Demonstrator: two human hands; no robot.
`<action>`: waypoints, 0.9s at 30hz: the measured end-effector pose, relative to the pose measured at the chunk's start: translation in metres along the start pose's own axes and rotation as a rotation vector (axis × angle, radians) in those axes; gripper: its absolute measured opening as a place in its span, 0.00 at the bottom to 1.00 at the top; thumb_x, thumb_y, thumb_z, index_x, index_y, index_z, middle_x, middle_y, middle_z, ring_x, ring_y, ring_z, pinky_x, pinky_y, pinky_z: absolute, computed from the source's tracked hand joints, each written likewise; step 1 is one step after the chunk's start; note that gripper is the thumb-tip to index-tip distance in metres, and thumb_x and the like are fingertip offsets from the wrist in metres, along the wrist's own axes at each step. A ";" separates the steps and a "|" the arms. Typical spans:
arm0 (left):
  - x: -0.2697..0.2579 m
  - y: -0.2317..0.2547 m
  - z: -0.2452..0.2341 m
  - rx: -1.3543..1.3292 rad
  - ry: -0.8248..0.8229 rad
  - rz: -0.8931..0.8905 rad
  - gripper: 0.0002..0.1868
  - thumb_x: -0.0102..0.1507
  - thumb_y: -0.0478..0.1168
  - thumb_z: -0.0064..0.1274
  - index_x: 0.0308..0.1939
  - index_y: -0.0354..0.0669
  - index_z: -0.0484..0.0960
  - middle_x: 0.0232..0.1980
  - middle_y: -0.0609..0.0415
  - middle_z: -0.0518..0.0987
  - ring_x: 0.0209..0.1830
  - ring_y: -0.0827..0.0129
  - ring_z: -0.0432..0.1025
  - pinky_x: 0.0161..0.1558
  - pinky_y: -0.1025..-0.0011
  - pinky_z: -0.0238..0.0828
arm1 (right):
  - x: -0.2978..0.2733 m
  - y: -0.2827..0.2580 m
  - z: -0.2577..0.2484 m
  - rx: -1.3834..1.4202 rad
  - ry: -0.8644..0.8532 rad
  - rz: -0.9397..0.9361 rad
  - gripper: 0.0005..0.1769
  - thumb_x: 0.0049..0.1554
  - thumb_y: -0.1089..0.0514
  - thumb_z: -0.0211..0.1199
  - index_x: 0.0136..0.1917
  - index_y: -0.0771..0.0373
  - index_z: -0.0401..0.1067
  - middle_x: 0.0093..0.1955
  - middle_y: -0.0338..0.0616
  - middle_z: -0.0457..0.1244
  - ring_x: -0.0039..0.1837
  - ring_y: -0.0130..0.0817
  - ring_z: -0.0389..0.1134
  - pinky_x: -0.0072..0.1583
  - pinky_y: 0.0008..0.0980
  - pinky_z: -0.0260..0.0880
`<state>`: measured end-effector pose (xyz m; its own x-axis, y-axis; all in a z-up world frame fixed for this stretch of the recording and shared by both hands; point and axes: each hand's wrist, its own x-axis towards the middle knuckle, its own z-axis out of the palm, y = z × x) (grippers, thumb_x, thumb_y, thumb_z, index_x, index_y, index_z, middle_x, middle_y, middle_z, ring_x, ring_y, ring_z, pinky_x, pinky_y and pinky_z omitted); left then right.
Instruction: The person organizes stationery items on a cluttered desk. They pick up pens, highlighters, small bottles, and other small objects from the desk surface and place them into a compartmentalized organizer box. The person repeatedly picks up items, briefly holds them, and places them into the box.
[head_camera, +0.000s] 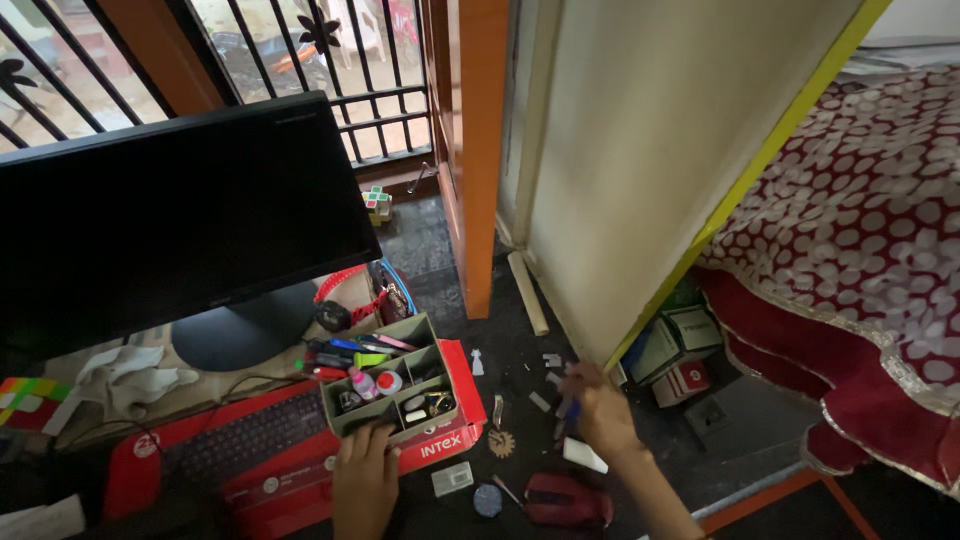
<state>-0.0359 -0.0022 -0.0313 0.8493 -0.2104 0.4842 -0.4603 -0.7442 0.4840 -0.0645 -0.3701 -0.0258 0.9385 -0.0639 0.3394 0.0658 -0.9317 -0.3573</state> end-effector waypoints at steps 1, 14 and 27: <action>0.000 0.000 0.000 0.001 -0.005 -0.004 0.18 0.56 0.36 0.56 0.51 0.41 0.79 0.52 0.47 0.77 0.53 0.47 0.70 0.55 0.54 0.67 | -0.004 0.007 0.002 -0.021 -0.016 0.012 0.24 0.38 0.77 0.61 0.46 0.59 0.79 0.62 0.48 0.64 0.65 0.53 0.64 0.59 0.45 0.69; 0.000 0.002 -0.005 -0.138 -0.015 -0.081 0.16 0.58 0.33 0.53 0.51 0.41 0.80 0.49 0.45 0.78 0.51 0.46 0.71 0.52 0.54 0.68 | 0.005 -0.016 0.003 0.022 0.057 0.072 0.20 0.53 0.69 0.58 0.58 0.56 0.74 0.53 0.47 0.66 0.62 0.49 0.66 0.63 0.49 0.67; 0.023 0.030 -0.034 -0.044 0.256 -0.199 0.13 0.63 0.35 0.54 0.51 0.48 0.83 0.46 0.51 0.78 0.49 0.53 0.72 0.52 0.56 0.68 | 0.069 -0.132 0.001 1.330 -0.081 0.174 0.33 0.58 0.66 0.63 0.74 0.58 0.60 0.61 0.51 0.68 0.61 0.35 0.70 0.60 0.37 0.74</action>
<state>-0.0390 -0.0076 0.0193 0.8333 0.1068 0.5423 -0.3076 -0.7256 0.6156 -0.0076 -0.2513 0.0439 0.9824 -0.0814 0.1679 0.1781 0.1418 -0.9737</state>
